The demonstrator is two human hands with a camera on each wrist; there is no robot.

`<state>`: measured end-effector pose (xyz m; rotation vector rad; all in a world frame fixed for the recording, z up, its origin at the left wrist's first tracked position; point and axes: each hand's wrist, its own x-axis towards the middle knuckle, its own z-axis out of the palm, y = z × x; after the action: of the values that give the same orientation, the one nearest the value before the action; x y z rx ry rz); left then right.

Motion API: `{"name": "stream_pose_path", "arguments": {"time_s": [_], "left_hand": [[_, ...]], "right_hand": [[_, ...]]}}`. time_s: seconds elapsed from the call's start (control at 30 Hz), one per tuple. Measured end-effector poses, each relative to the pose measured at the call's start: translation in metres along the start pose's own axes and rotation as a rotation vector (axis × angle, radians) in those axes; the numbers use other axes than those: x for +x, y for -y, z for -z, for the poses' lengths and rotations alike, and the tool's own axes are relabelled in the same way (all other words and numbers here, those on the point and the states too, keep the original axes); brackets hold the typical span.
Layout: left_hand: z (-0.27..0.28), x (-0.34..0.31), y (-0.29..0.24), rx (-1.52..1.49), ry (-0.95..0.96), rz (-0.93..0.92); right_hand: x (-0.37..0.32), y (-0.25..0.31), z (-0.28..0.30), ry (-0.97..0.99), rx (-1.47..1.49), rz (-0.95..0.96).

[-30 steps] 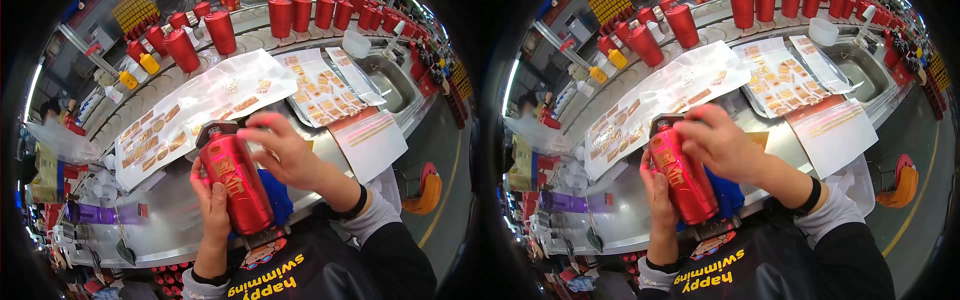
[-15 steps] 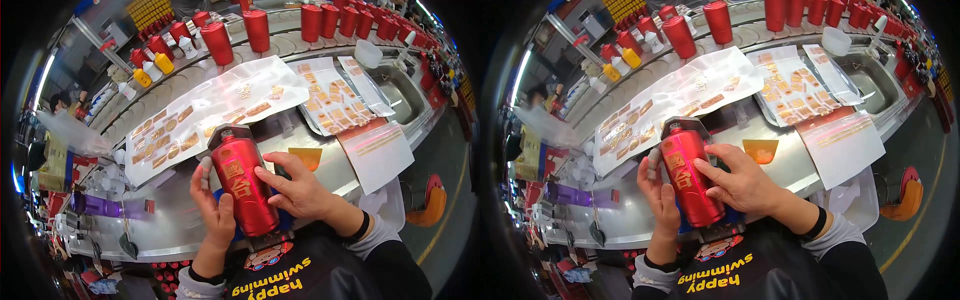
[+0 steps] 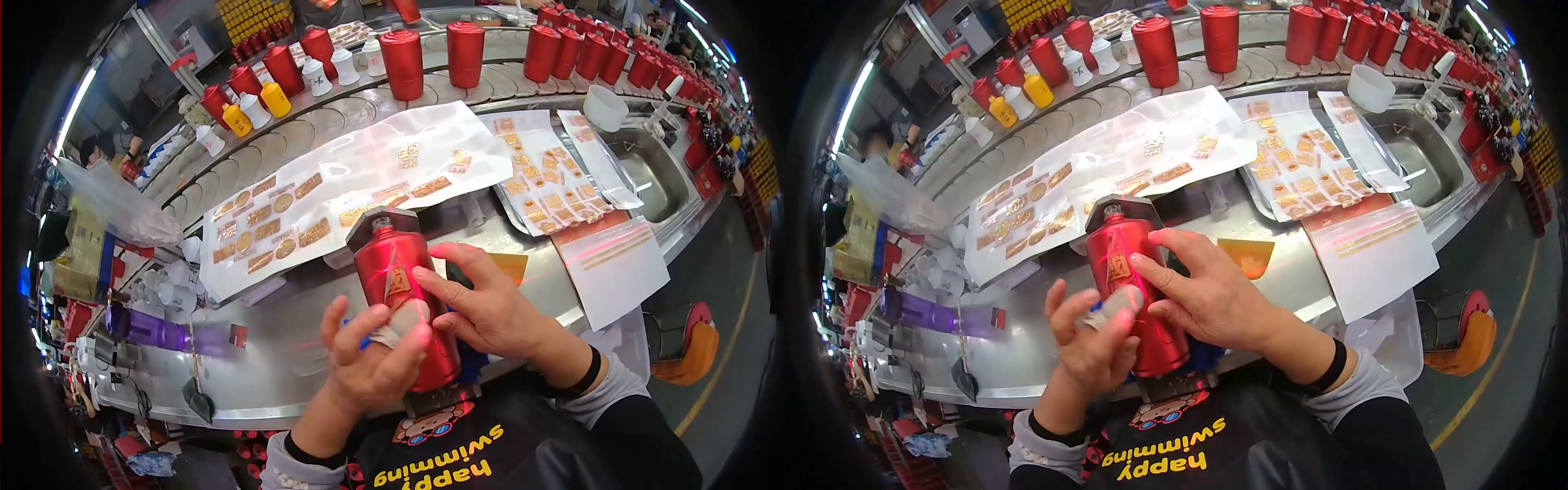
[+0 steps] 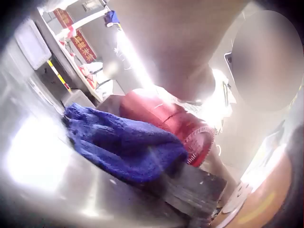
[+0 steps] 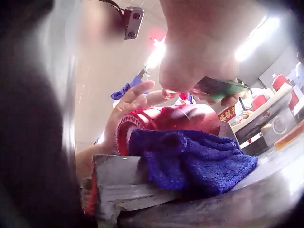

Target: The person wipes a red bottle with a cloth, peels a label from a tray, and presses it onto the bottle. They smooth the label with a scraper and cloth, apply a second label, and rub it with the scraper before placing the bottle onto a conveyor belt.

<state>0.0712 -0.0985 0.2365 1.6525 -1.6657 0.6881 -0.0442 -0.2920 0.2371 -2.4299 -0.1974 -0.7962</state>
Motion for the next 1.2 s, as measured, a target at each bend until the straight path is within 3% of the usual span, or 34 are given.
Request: {"name": "stream_pose_path", "arguments": {"time_s": [0.07, 0.33, 0.43, 0.47, 0.57, 0.7, 0.97, 1.07, 1.17, 1.2], "left_hand": [[0.001, 0.003, -0.002, 0.012, 0.075, -0.038], [0.008, 0.01, 0.018, 0.117, -0.004, 0.306], [0.01, 0.006, 0.003, 0.044, -0.013, 0.17], [0.006, 0.002, -0.001, 0.074, 0.055, 0.155], [0.005, -0.002, -0.004, 0.07, 0.068, 0.116], [0.014, 0.006, 0.001, 0.028, 0.215, 0.077], [-0.002, 0.028, 0.038, -0.019, 0.222, 0.095], [-0.004, 0.033, 0.048, -0.057, 0.205, 0.137], [-0.007, 0.035, 0.047, -0.114, 0.138, 0.205], [-0.011, 0.031, 0.047, -0.13, 0.099, 0.267]], "right_hand": [[0.002, -0.002, 0.001, -0.003, 0.011, -0.006], [0.013, -0.01, 0.016, -0.141, 0.1, -0.117], [0.047, 0.013, 0.044, 0.134, 0.155, -0.332], [0.057, 0.007, 0.04, 0.145, 0.163, -0.165], [0.084, -0.012, 0.031, 0.19, 0.132, -0.074], [0.076, -0.012, 0.034, -0.028, 0.37, -0.265], [0.031, -0.025, 0.029, -0.124, 0.392, -0.526], [0.03, -0.021, 0.033, -0.098, 0.371, -0.483], [0.048, -0.008, 0.038, 0.13, 0.406, -0.372], [0.057, -0.01, 0.035, 0.193, 0.409, -0.223]]}}
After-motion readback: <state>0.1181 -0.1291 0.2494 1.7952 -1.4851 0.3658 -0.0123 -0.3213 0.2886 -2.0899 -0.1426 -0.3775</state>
